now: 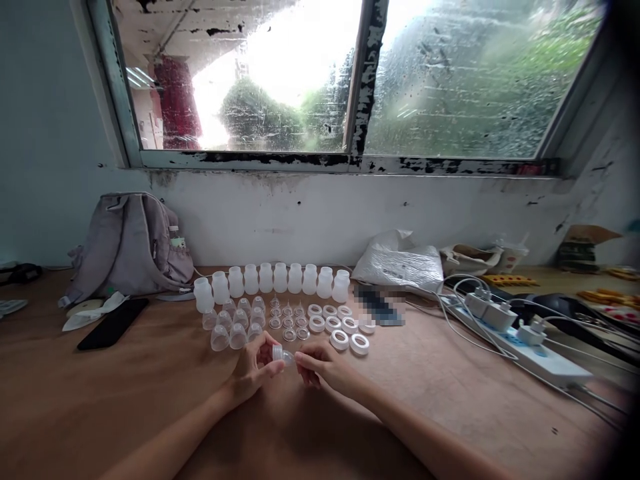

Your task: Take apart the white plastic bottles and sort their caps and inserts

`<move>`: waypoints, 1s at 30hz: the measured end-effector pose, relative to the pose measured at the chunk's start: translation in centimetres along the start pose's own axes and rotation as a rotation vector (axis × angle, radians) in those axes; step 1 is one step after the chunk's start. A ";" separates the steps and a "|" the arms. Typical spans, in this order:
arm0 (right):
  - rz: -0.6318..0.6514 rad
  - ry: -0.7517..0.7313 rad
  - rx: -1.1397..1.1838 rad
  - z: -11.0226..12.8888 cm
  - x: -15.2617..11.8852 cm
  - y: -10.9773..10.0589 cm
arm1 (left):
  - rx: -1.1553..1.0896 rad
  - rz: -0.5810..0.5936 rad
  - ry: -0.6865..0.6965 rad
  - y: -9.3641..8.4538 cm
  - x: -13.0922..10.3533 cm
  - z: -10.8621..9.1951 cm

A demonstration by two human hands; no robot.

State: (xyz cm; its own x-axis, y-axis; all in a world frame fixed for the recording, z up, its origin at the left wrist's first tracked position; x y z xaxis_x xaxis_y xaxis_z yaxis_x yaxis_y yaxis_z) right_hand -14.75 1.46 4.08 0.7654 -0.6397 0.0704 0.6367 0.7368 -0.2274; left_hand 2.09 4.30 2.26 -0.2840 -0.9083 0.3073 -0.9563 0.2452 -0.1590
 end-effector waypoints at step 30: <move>-0.027 0.010 -0.094 -0.9 0.6 -0.6 | 0.504 0.038 0.158 0.9 0.0 0.0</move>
State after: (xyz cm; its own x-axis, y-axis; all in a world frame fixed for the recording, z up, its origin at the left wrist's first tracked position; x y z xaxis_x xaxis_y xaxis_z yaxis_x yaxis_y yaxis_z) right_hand -14.74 0.46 3.34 0.7467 -0.6617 0.0680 0.6453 0.6958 -0.3154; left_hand 1.23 4.51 2.09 -0.3617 -0.8303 0.4241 -0.8044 0.0479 -0.5922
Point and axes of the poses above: each hand's wrist, its own x-axis towards the middle knuckle, its own y-axis out of the palm, z = x × y, the point moved 2 cm from there along x, towards the middle knuckle, and after that the axes turned 4 degrees about z, right-handed, at the moved point
